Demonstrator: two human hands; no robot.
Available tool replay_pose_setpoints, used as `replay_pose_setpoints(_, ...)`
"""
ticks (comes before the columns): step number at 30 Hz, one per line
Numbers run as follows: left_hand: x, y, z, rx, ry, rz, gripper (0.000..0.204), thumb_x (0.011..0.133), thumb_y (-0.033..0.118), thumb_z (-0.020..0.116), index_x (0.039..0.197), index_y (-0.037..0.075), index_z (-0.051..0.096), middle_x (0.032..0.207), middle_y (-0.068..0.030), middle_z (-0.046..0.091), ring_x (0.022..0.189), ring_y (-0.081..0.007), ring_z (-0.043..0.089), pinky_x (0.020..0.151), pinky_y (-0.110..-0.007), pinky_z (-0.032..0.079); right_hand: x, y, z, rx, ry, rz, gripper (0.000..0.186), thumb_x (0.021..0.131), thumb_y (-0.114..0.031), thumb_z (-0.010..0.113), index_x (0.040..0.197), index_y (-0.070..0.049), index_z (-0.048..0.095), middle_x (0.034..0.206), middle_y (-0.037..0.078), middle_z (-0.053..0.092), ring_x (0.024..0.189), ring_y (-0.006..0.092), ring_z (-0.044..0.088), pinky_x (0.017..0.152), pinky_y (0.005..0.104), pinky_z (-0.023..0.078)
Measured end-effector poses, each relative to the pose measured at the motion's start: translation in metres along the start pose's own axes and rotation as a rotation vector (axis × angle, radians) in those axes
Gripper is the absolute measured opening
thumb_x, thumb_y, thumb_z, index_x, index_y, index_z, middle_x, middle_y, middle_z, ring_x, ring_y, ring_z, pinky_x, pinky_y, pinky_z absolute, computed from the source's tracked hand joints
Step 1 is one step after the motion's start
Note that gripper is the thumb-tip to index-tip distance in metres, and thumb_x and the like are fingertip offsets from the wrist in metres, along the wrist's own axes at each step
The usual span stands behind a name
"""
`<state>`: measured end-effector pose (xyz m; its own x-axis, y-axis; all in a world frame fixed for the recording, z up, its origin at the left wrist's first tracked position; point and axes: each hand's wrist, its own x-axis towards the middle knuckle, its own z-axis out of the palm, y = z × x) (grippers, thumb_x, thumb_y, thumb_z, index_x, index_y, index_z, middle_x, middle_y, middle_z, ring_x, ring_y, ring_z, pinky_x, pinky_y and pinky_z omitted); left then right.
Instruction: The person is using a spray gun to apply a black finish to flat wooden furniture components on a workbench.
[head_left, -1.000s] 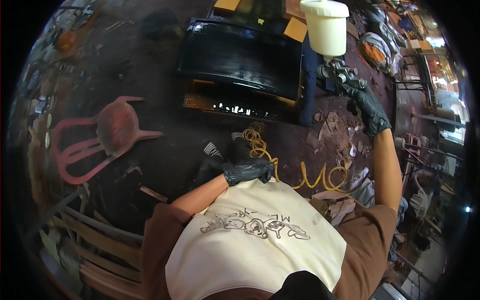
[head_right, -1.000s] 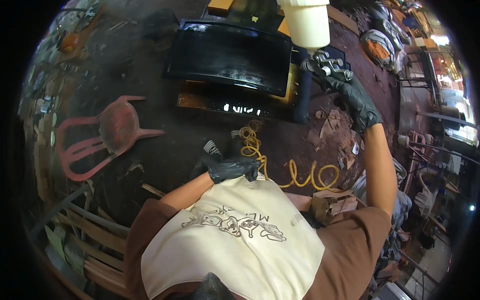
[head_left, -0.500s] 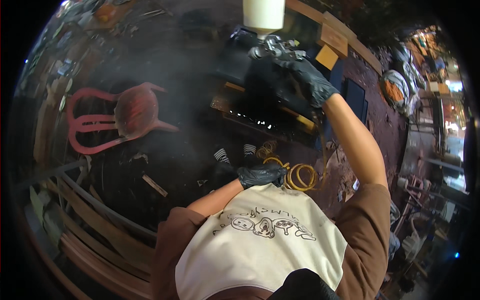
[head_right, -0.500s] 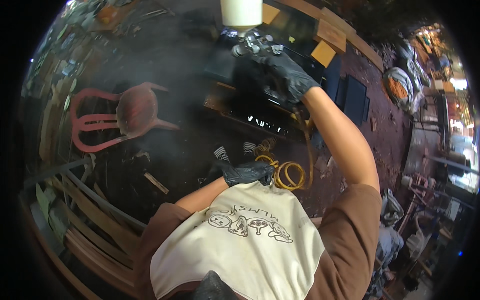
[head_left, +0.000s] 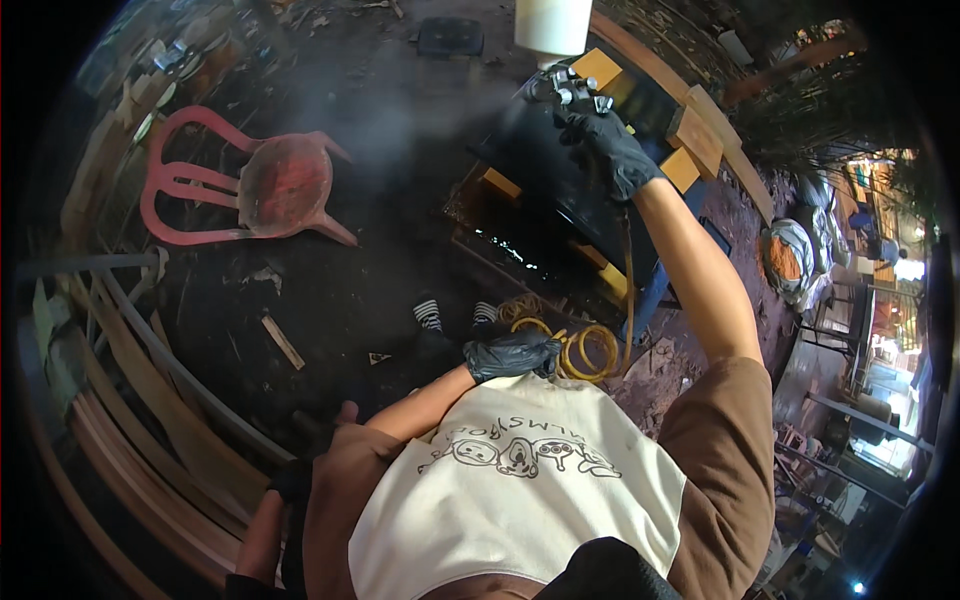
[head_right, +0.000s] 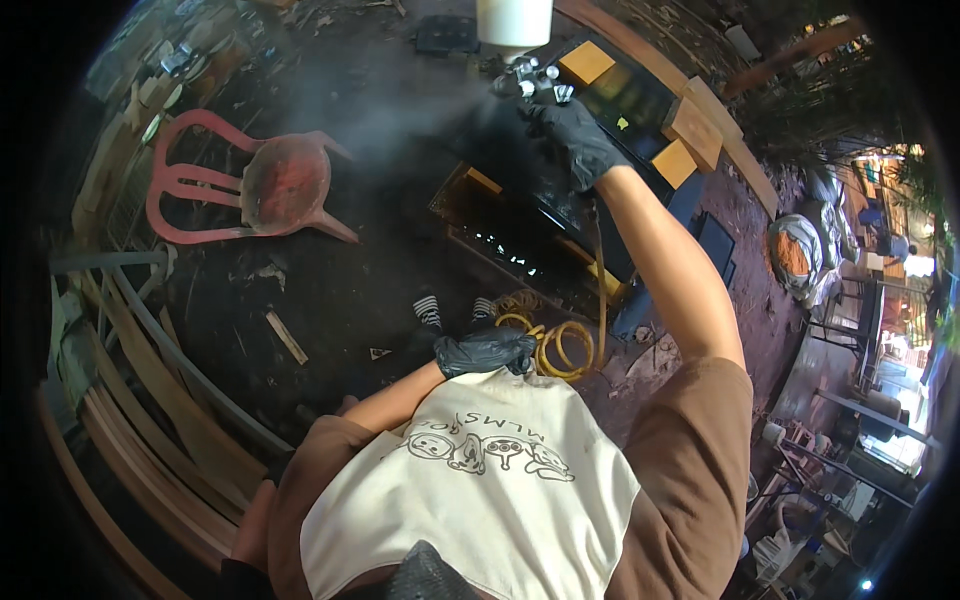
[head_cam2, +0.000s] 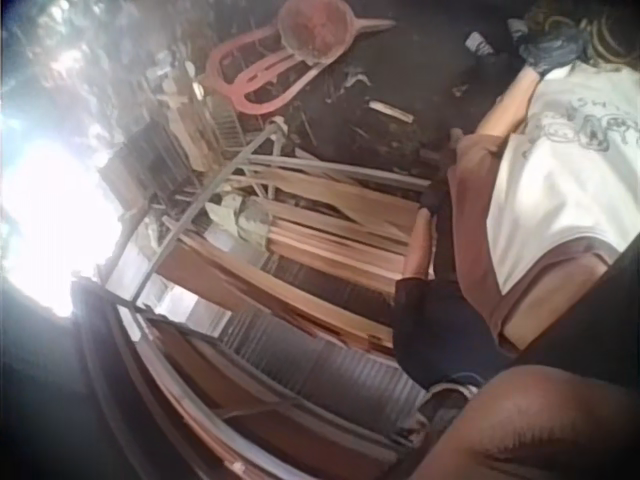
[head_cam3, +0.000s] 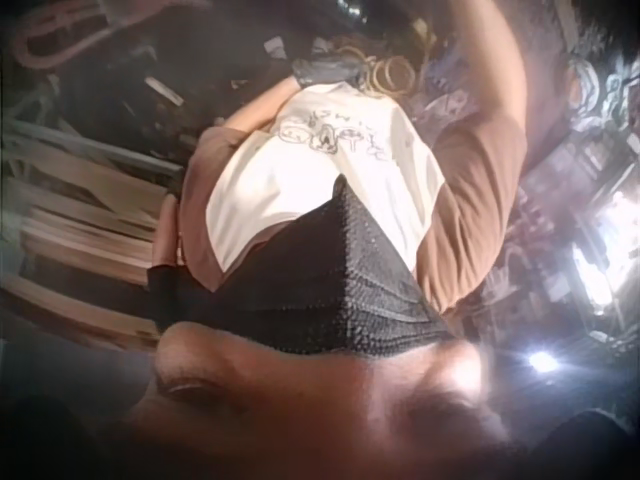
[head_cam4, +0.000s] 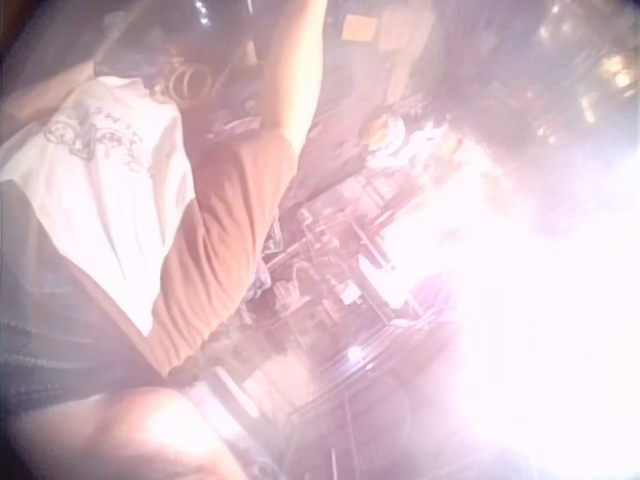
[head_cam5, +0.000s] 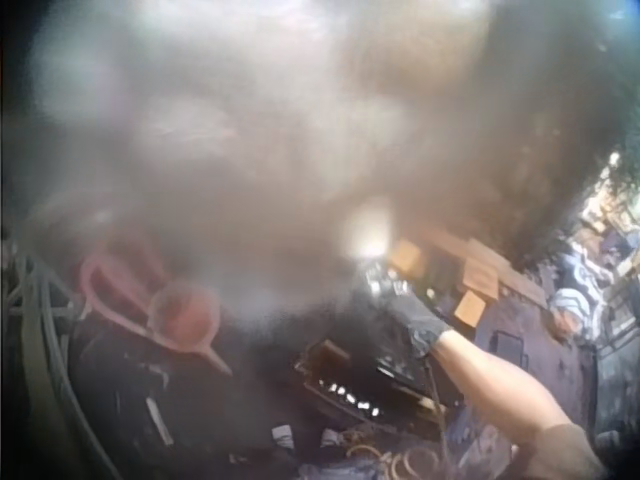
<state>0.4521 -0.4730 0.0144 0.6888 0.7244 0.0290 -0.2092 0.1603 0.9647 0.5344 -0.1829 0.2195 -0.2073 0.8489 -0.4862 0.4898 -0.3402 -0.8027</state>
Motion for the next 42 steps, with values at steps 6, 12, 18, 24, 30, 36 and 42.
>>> replay_pose_setpoints(6,-0.001,-0.015,0.007,-0.155,-0.021,-0.019,0.031,0.103,0.028,0.046,0.113,0.001,0.060,0.093,-0.0065,0.064,0.083,-0.0144,0.060,0.076,-0.030,0.051,0.050,0.003,-0.031,0.060,0.168,-0.104,0.028,0.088,-0.036,0.066,0.085,-0.008,0.062,0.066,0.001,0.055,0.056,0.0119,0.050,0.050,0.0296,0.039)
replay_pose_setpoints(12,0.002,-0.041,0.004,0.303,-0.065,0.052,0.025,0.101,0.021,0.050,0.110,0.001,0.061,0.092,-0.0089,0.064,0.081,-0.0186,0.061,0.077,-0.033,0.052,0.052,0.004,-0.048,0.256,0.182,-0.100,0.024,0.089,-0.034,0.063,0.094,-0.011,0.067,0.079,0.003,0.060,0.066,0.0133,0.055,0.059,0.0299,0.045)
replay_pose_setpoints(18,0.004,-0.083,-0.017,0.396,-0.262,0.117,0.024,0.098,0.018,0.049,0.110,0.000,0.061,0.098,-0.0139,0.065,0.088,-0.0267,0.062,0.081,-0.037,0.050,0.044,0.038,-0.059,0.452,0.120,-0.146,0.029,0.088,-0.033,0.066,0.107,-0.011,0.062,0.078,0.002,0.057,0.072,0.0124,0.056,0.054,0.0309,0.045)
replay_pose_setpoints(24,0.036,0.026,-0.024,0.426,-0.568,-0.076,0.043,0.103,0.038,0.039,0.107,0.001,0.061,0.093,-0.0161,0.065,0.082,-0.0267,0.061,0.078,-0.038,0.049,-0.021,0.104,-0.160,0.377,0.349,-0.050,0.036,0.089,-0.044,0.063,0.106,-0.012,0.062,0.081,0.003,0.055,0.059,0.0119,0.049,0.043,0.0296,0.040)
replay_pose_setpoints(30,0.052,0.122,-0.029,0.316,-0.747,-0.278,0.060,0.103,0.052,0.032,0.091,0.001,0.062,0.079,-0.0115,0.062,0.075,-0.0219,0.058,0.073,-0.037,0.048,-0.112,0.095,-0.212,0.473,0.640,0.023,0.034,0.083,-0.040,0.072,0.098,-0.011,0.061,0.075,0.002,0.052,0.057,0.0140,0.046,0.047,0.0281,0.037)
replay_pose_setpoints(36,0.057,0.133,-0.038,0.214,-0.806,-0.315,0.062,0.103,0.054,0.032,0.089,0.001,0.061,0.076,-0.0086,0.059,0.071,-0.0190,0.054,0.070,-0.036,0.047,-0.161,0.086,-0.242,0.308,0.791,0.206,0.021,0.086,-0.035,0.070,0.094,-0.016,0.065,0.072,-0.004,0.054,0.057,0.0083,0.048,0.049,0.0264,0.037)
replay_pose_setpoints(42,0.064,0.171,-0.040,0.313,-0.806,-0.295,0.060,0.102,0.055,0.035,0.087,0.004,0.062,0.074,-0.0050,0.058,0.071,-0.0157,0.052,0.070,-0.033,0.046,-0.186,0.038,-0.201,0.241,0.741,0.406,0.016,0.091,-0.029,0.064,0.100,-0.017,0.064,0.069,-0.004,0.054,0.052,0.0098,0.049,0.045,0.0257,0.037)
